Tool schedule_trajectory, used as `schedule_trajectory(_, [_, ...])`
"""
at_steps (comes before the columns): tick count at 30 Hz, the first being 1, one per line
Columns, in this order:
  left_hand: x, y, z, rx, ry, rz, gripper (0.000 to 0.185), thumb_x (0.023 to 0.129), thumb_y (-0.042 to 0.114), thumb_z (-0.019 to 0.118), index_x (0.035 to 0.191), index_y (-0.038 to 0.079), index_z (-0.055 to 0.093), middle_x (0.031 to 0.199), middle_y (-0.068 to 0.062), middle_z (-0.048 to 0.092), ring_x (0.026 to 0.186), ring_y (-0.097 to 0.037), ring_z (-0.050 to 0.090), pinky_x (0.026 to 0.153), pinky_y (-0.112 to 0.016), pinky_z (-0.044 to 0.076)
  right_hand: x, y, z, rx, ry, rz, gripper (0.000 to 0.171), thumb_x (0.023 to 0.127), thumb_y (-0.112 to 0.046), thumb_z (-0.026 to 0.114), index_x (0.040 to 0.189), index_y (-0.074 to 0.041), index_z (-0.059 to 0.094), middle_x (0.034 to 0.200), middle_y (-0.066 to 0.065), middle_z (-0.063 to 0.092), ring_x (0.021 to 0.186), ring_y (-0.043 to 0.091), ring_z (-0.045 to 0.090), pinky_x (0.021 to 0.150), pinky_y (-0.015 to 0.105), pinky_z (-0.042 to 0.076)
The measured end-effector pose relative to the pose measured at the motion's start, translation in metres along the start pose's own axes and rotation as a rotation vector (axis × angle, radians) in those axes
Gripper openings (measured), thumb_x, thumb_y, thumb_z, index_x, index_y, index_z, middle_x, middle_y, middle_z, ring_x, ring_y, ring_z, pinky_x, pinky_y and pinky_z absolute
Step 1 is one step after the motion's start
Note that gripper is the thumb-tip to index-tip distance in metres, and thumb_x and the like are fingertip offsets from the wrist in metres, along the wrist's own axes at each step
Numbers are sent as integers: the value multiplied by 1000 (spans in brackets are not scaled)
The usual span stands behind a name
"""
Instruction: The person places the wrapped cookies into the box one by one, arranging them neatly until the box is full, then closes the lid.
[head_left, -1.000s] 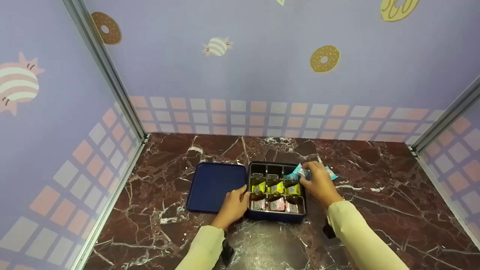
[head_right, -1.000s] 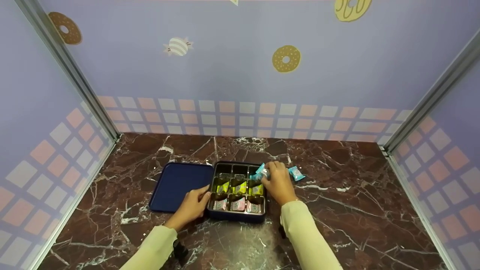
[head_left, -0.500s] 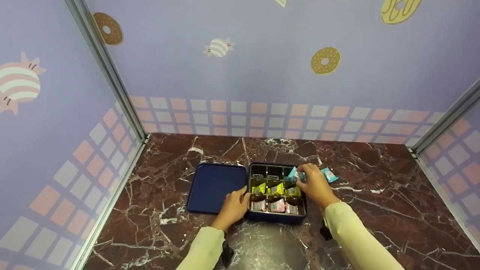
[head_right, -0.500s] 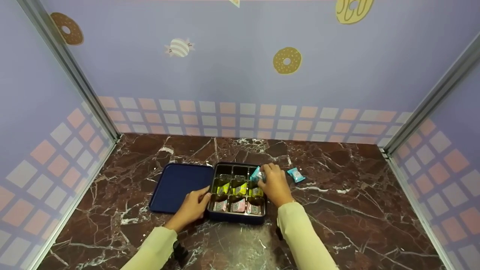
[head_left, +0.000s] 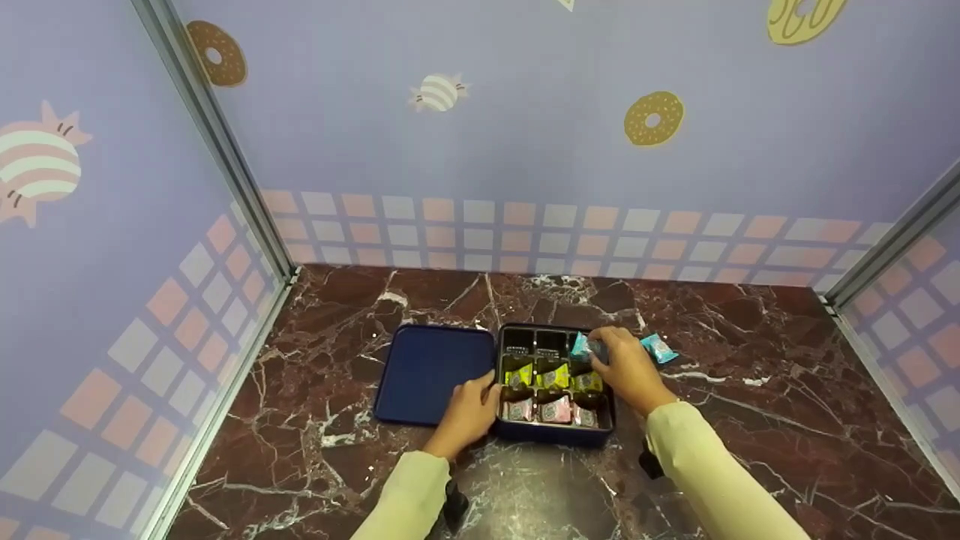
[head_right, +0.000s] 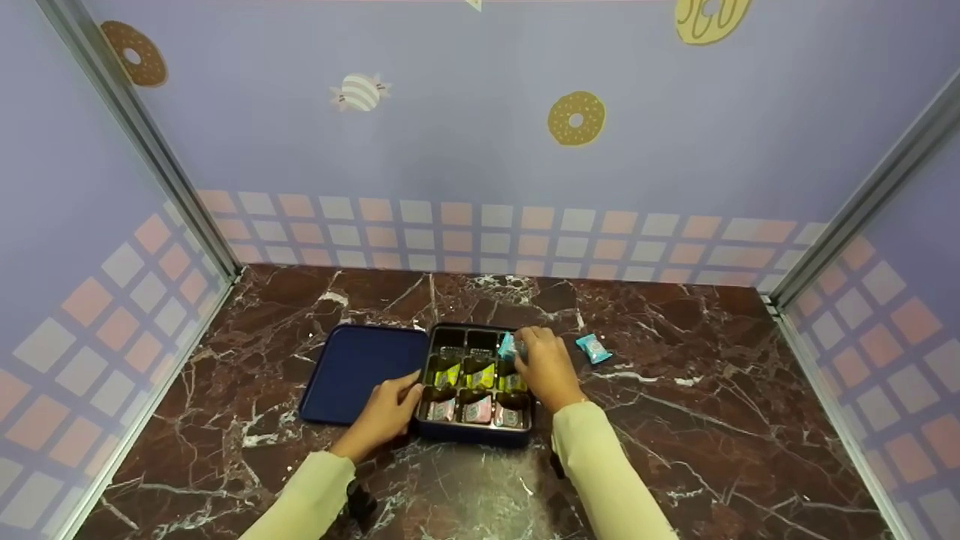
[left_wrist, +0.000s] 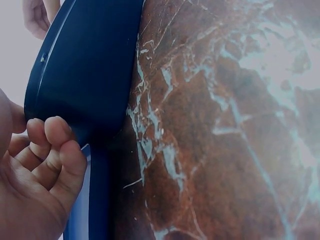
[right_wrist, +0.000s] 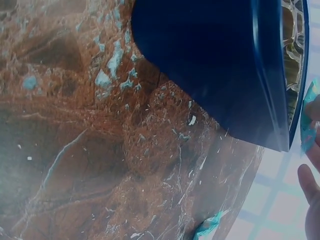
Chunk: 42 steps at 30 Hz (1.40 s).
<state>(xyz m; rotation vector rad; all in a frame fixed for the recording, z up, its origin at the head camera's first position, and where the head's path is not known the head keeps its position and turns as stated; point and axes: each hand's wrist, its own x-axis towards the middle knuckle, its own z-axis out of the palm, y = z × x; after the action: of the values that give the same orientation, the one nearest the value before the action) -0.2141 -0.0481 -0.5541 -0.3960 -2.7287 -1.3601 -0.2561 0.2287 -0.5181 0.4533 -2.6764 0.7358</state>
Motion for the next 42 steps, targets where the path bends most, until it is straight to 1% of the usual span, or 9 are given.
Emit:
schedule_trajectory(6, [0, 1, -1, 1, -12, -11, 40, 97, 15, 52, 131, -4, 56, 112, -21, 69, 101, -28, 66, 88, -45, 51, 0, -4, 2, -12, 1, -4, 23, 80, -5, 74, 101, -7, 65, 105, 14, 67, 102, 32, 59, 89, 47, 47])
schedule_trajectory(11, [-1, 2, -2, -5, -25, -18, 40, 99, 17, 51, 132, -6, 54, 108, -21, 69, 97, -26, 66, 87, -44, 51, 1, -9, 4, -29, -8, 18, 22, 81, -8, 75, 101, -9, 66, 103, 12, 68, 98, 29, 60, 85, 46, 48])
schedule_trajectory(18, [-1, 2, -1, -13, -13, -15, 40, 98, 16, 52, 131, -5, 56, 118, -23, 66, 106, -31, 65, 90, -46, 51, 6, -13, 7, -74, -20, 3, 21, 81, -10, 76, 101, -11, 66, 99, 8, 70, 87, 23, 55, 75, 41, 48])
schedule_trajectory(23, [-1, 2, 0, -7, -2, -9, 39, 97, 14, 53, 130, -6, 56, 111, -23, 68, 97, -26, 66, 86, -45, 51, 8, -14, 10, -91, -31, -13, 22, 81, -8, 76, 101, -11, 67, 100, 7, 71, 87, 23, 54, 76, 40, 48])
schedule_trajectory(25, [0, 1, 0, -1, -3, -9, 39, 97, 14, 53, 130, -5, 56, 101, -22, 71, 93, -25, 65, 85, -44, 51, 9, -16, 11, -95, -24, -22, 22, 80, -8, 77, 100, -11, 67, 99, 7, 71, 87, 23, 54, 76, 40, 48])
schedule_trajectory(29, [0, 1, -1, 3, -1, -6, 39, 97, 14, 53, 130, -5, 57, 97, -20, 71, 90, -24, 65, 83, -43, 52, 12, -19, 15, -102, 2, -53, 22, 79, -7, 77, 98, -10, 67, 96, 7, 72, 83, 23, 54, 74, 39, 48])
schedule_trajectory(32, [1, 1, -2, -1, -2, -2, 39, 97, 15, 53, 129, -6, 57, 107, -22, 70, 91, -24, 66, 83, -43, 52, 14, -22, 18, -104, 13, -68, 21, 79, -6, 77, 97, -10, 67, 93, 7, 72, 81, 23, 53, 73, 40, 48])
schedule_trajectory(38, [0, 1, -1, -4, -4, -2, 39, 97, 15, 53, 129, -6, 57, 114, -22, 67, 99, -27, 67, 87, -44, 52, 15, -27, 23, -100, 13, -58, 20, 79, -8, 76, 97, -10, 67, 94, 6, 72, 83, 25, 55, 73, 44, 49])
schedule_trajectory(42, [-1, 0, -1, -3, 4, -5, 39, 97, 16, 53, 129, -5, 58, 114, -22, 67, 99, -28, 67, 88, -45, 52, 16, -28, 26, -105, 20, -56, 21, 80, -8, 76, 99, -11, 68, 95, 5, 72, 84, 26, 56, 73, 44, 50])
